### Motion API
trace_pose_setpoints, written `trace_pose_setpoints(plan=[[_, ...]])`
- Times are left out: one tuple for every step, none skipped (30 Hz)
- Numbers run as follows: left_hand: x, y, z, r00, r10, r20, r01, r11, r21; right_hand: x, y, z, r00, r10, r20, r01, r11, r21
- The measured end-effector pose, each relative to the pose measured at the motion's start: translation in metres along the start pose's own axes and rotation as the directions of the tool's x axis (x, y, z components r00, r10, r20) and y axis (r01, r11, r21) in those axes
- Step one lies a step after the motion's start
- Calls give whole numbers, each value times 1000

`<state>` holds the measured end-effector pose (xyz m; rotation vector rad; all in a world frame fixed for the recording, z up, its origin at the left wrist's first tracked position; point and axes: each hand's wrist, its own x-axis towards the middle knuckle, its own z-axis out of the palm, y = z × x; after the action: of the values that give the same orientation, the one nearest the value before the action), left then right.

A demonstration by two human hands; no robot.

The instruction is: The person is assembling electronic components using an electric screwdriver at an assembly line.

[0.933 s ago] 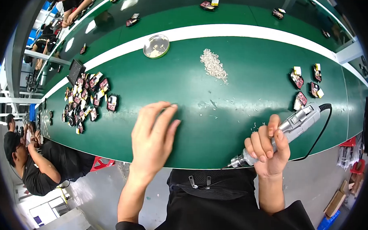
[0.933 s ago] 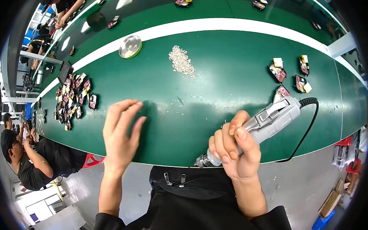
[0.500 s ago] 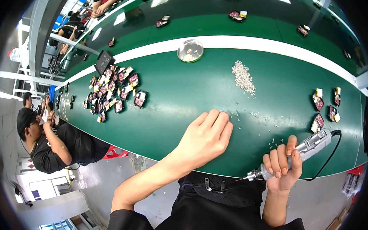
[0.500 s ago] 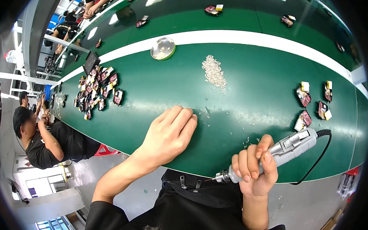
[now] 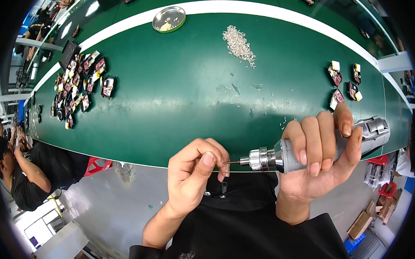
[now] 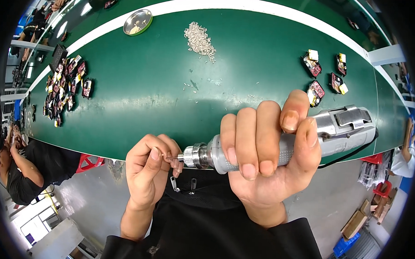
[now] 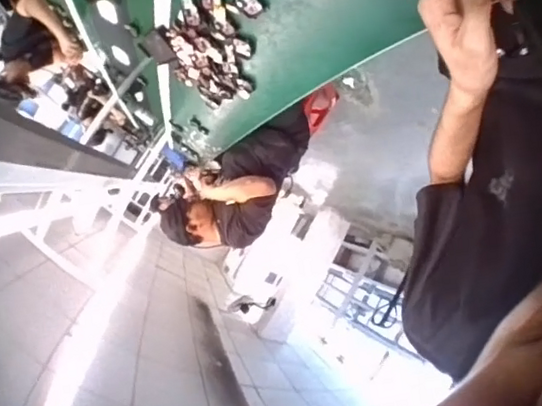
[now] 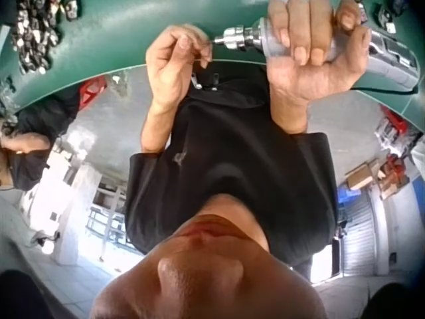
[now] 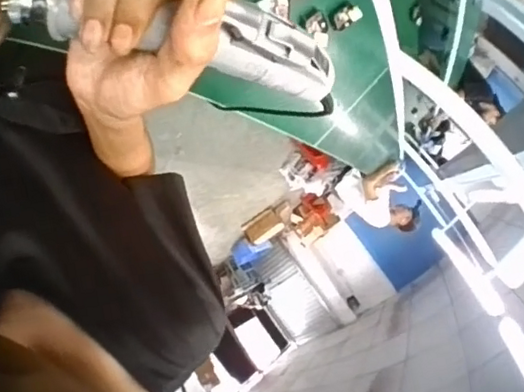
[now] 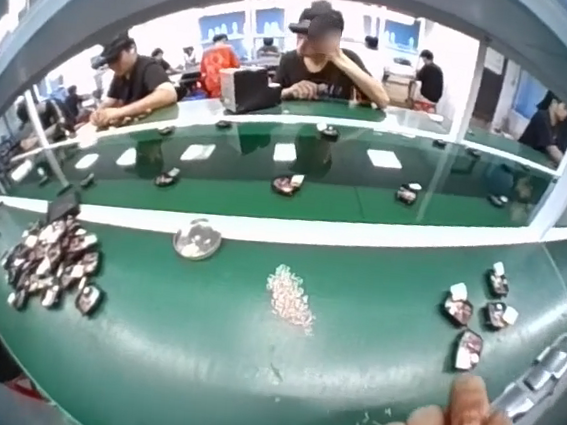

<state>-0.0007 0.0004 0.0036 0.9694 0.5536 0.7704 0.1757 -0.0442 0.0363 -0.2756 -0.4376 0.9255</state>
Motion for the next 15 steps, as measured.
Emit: trace_pose_setpoints(plan=[[-2,-1,0,1000,-7,16,8,995,-104,0,2,2,1000,-2,16,3,1000,-11],[-3,-1,1,1000,-6,6,6,994,-110,1,3,5,1000,9,16,-9,1000,-13],[-5,0,2,1000,-14,15,15,993,-119,2,5,7,1000,20,21,-20,1000,-6],[-5,1,4,999,-21,26,24,992,-127,2,6,9,999,30,25,-30,1000,1],[-5,1,4,1000,-21,19,24,991,-131,1,5,9,999,38,25,-37,999,-1],[-5,2,4,999,-29,28,32,990,-136,0,5,8,999,35,19,-35,999,6],[-5,2,4,999,-36,38,41,989,-139,0,5,9,999,31,12,-31,999,12],[-5,2,4,999,-36,34,40,989,-140,0,5,9,999,35,12,-36,999,13],[-4,0,4,998,-43,50,52,979,-195,0,5,9,999,32,12,-32,999,32],[-3,-1,5,997,-48,68,64,966,-250,0,4,9,1000,27,11,-28,998,51],[-3,-1,4,996,-50,68,66,965,-252,0,4,9,1000,28,9,-28,998,49],[-2,-1,4,995,-63,83,82,963,-257,0,3,9,1000,31,-2,-31,998,48],[-1,-1,4,992,-75,99,99,960,-261,1,3,8,999,34,-13,-34,998,47],[0,-1,3,992,-78,100,102,959,-263,1,3,8,999,34,-16,-33,998,44],[0,0,3,990,-85,113,111,962,-251,2,3,8,999,35,-13,-34,998,49]])
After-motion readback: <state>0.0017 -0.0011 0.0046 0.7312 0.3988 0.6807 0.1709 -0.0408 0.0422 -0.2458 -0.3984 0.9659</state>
